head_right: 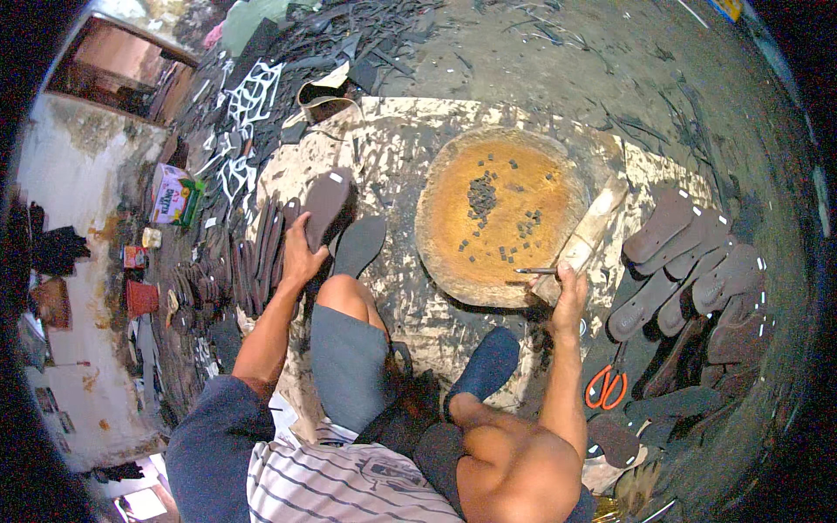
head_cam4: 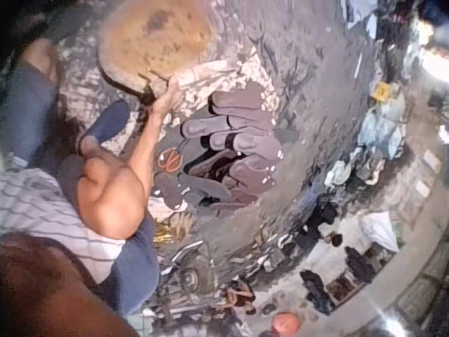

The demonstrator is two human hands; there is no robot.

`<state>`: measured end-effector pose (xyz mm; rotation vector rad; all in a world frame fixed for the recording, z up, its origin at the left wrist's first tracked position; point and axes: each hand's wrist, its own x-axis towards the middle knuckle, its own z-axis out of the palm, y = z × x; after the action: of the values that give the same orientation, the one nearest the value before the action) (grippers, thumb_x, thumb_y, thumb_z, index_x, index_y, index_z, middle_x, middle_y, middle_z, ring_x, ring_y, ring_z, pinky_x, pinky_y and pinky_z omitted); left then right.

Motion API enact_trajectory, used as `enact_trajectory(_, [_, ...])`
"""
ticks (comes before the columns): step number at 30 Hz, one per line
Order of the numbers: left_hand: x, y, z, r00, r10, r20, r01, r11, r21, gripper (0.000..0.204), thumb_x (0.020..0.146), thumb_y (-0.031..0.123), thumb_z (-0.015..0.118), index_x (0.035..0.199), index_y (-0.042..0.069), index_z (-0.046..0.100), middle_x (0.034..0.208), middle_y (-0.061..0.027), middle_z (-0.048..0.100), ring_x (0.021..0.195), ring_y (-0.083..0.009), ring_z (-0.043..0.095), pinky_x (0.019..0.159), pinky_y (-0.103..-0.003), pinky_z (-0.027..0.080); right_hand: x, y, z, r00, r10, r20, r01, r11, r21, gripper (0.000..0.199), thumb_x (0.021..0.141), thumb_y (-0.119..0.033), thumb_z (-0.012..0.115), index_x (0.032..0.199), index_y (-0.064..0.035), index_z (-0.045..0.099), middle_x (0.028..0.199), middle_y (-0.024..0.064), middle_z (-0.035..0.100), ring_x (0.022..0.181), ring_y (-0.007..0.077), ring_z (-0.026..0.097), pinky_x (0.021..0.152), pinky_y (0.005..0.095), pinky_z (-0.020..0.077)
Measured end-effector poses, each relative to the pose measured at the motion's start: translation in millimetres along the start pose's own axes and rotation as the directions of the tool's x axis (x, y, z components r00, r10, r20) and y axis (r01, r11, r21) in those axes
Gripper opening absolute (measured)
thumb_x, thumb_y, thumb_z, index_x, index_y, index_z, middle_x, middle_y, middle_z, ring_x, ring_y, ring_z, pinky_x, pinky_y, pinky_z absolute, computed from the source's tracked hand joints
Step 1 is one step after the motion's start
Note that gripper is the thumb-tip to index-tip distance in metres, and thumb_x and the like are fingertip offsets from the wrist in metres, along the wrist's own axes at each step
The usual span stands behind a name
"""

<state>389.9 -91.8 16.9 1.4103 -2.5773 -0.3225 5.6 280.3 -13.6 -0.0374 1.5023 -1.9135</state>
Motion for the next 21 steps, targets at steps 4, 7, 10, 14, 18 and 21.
enact_trajectory(4, [6,4,9,0.975,-0.146,0.167,0.124,0.983,0.138,0.100,0.073,0.024,0.085,0.156,0.016,0.031,0.143,-0.0246,0.047,0.128,-0.0465,0.048,0.110,-0.056,0.040,4,-6,6,1.000,0.002,0.008,-0.001,1.000,-0.022,0.031,0.102,-0.036,0.056,0.103,-0.0057,0.051,0.081,0.0138,0.068,0.070,0.0231,0.071,0.060,0.0371,0.0608])
enact_trajectory(7, [12,-1,3,0.971,-0.119,0.206,0.105,0.991,0.080,0.103,0.070,0.024,0.088,0.155,0.012,0.032,0.143,-0.0253,0.049,0.130,-0.0463,0.047,0.111,-0.055,0.039,2,5,-2,0.999,0.021,-0.046,-0.016,0.994,0.106,0.030,0.100,-0.032,0.061,0.105,-0.0038,0.053,0.081,0.0145,0.068,0.063,0.0248,0.070,0.058,0.0361,0.0606])
enact_trajectory(10, [42,31,14,0.988,0.042,0.149,-0.027,0.995,-0.097,0.097,0.069,0.019,0.086,0.152,0.008,0.035,0.140,-0.0250,0.051,0.129,-0.0448,0.048,0.111,-0.052,0.039,13,21,-16,0.996,-0.075,-0.052,0.077,0.996,0.037,0.036,0.100,-0.024,0.062,0.127,-0.0022,0.052,0.100,0.0091,0.067,0.074,0.0197,0.070,0.070,0.0341,0.0600])
enact_trajectory(14, [78,190,1,0.877,0.479,0.030,-0.451,0.844,-0.291,0.085,0.071,0.013,0.081,0.147,0.009,0.043,0.138,-0.0234,0.049,0.129,-0.0419,0.049,0.110,-0.047,0.042,8,8,-12,1.000,0.000,0.007,0.000,1.000,0.016,0.035,0.100,-0.024,0.062,0.124,-0.0002,0.055,0.100,0.0072,0.068,0.078,0.0173,0.069,0.072,0.0318,0.0580])
enact_trajectory(18, [124,273,38,0.770,0.624,0.131,-0.585,0.774,-0.241,0.080,0.074,0.021,0.082,0.146,0.023,0.048,0.136,-0.0217,0.050,0.124,-0.0433,0.051,0.106,-0.050,0.043,5,6,-5,0.997,-0.075,0.018,0.073,0.993,0.093,0.038,0.101,-0.023,0.060,0.129,0.0000,0.052,0.104,0.0075,0.067,0.079,0.0170,0.069,0.068,0.0335,0.0618])
enact_trajectory(21, [136,272,57,0.741,0.660,0.121,-0.636,0.748,-0.191,0.076,0.077,0.029,0.083,0.146,0.025,0.052,0.133,-0.0210,0.054,0.123,-0.0407,0.052,0.102,-0.053,0.042,1,9,1,0.995,-0.091,-0.039,0.094,0.990,0.107,0.033,0.101,-0.025,0.059,0.123,-0.0027,0.050,0.092,0.0097,0.065,0.069,0.0225,0.070,0.065,0.0343,0.0604])
